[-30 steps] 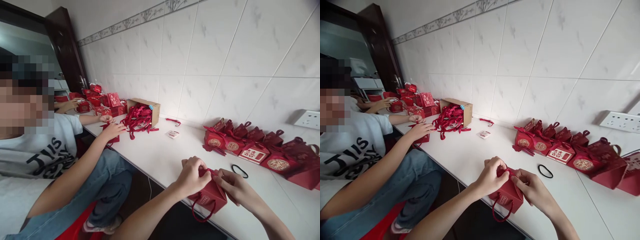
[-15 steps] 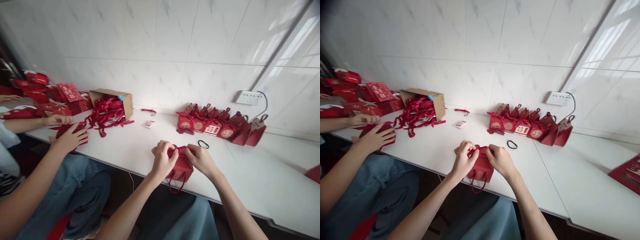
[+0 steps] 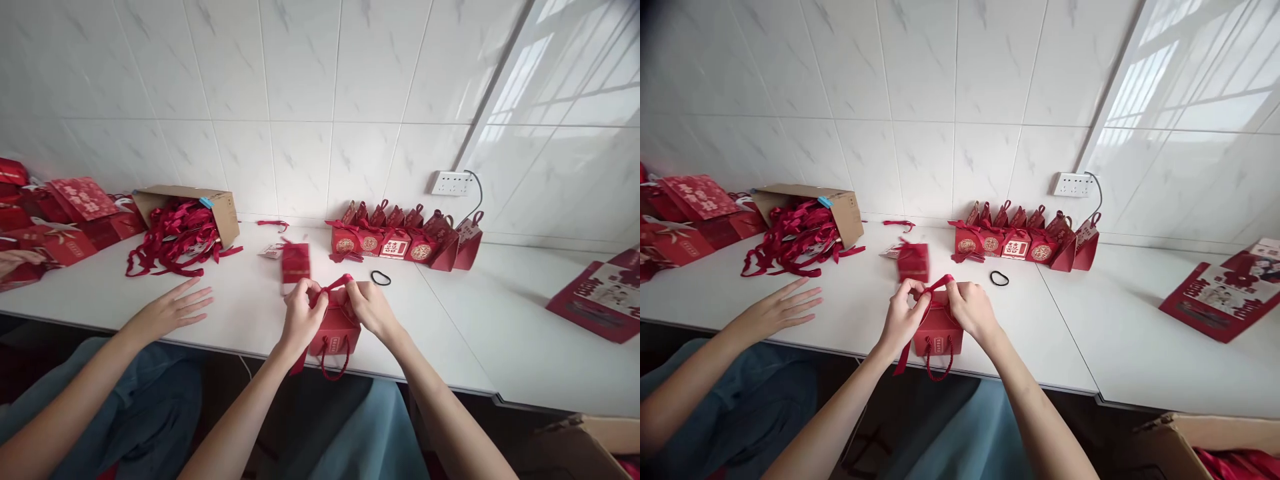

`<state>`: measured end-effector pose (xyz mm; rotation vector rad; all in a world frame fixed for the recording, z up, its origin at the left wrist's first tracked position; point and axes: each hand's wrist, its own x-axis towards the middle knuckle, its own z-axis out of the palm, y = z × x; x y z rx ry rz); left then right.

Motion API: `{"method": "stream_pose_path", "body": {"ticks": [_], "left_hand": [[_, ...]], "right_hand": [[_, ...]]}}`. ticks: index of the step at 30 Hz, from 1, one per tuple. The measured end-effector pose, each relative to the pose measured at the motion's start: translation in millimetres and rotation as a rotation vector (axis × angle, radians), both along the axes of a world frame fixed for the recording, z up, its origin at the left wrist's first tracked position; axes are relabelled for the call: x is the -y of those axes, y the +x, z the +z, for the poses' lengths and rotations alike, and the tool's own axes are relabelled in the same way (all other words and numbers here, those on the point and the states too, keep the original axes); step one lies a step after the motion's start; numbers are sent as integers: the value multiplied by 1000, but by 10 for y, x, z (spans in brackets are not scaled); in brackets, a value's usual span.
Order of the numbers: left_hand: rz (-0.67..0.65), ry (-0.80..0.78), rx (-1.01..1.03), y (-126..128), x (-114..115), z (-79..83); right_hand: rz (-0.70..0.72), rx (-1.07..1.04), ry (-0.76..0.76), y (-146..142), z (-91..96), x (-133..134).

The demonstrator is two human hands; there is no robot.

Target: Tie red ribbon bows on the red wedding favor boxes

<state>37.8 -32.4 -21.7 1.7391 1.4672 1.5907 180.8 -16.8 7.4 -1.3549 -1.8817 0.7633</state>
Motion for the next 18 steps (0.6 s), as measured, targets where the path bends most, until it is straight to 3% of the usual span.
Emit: {"method": "stream_pose_path", "body": {"ticks": [5,11,14,18], "left_hand": [[83,-2,2,-10,22,-41],[137,12,-24,-69,41,-52],[138,0,5,-107,33,-37],[-44,-143,209,-113,11,-26]], "right_hand": [[58,-288,-149,20,-48,-18],[-36,-337,-12,79,-88,-45],[112,-399,-57,142,-64,-71],[431,-480,-216,222,21,-76]]}}
